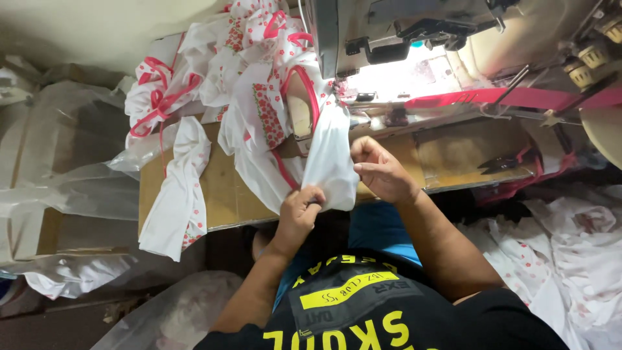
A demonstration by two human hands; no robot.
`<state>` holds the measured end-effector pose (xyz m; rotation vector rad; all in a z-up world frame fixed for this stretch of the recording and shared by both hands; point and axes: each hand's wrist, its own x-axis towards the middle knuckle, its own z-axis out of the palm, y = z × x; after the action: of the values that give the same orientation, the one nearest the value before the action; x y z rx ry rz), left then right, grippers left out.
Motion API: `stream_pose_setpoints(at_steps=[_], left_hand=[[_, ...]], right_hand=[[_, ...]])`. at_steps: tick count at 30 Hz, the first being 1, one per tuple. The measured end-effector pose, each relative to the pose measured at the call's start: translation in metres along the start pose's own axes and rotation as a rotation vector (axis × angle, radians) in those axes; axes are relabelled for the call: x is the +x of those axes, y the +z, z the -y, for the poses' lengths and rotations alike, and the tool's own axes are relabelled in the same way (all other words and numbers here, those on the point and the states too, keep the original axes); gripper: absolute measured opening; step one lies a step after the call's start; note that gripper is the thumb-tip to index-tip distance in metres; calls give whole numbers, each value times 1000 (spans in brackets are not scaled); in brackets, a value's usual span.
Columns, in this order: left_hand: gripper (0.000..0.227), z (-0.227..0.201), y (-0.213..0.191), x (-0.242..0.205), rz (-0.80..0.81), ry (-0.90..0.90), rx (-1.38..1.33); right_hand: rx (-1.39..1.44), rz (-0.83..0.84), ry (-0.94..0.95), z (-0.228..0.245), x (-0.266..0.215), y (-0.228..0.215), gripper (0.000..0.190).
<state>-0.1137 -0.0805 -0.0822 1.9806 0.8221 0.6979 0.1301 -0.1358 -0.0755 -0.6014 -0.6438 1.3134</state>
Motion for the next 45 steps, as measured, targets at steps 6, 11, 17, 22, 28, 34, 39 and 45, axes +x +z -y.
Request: stream_pose_setpoints(at_steps=[6,11,17,22,28,34,39,45], left_hand=[[15,-16,-16,-1,1,16,-50],[16,-10,-20,-1,13,14,-66],[21,-19,-27,-3,37,42,-46],[26,-29,-36,4,69,85,22],[24,-5,-48,61,-26,389,220],[21,-10,-76,158,-184,668,493],[21,8,-101,233,-170,568,611],[90,135,-113,329,-727,260,1001]], right_hand=[[-55,41,12,1,-8,13,73],[-242,-99,-129,-3,-16,20,65],[-313,-167,-177,-15,-26,-1,50],[-426,-188,-203,-22,-28,-20,47],[-608,-254,-312,-8,3,-1,49],[-1168,-357,-539,20,36,35,34],[-1771,-352,-610,34,44,53,24],[-1595,-227,-759,30,14,72,34]])
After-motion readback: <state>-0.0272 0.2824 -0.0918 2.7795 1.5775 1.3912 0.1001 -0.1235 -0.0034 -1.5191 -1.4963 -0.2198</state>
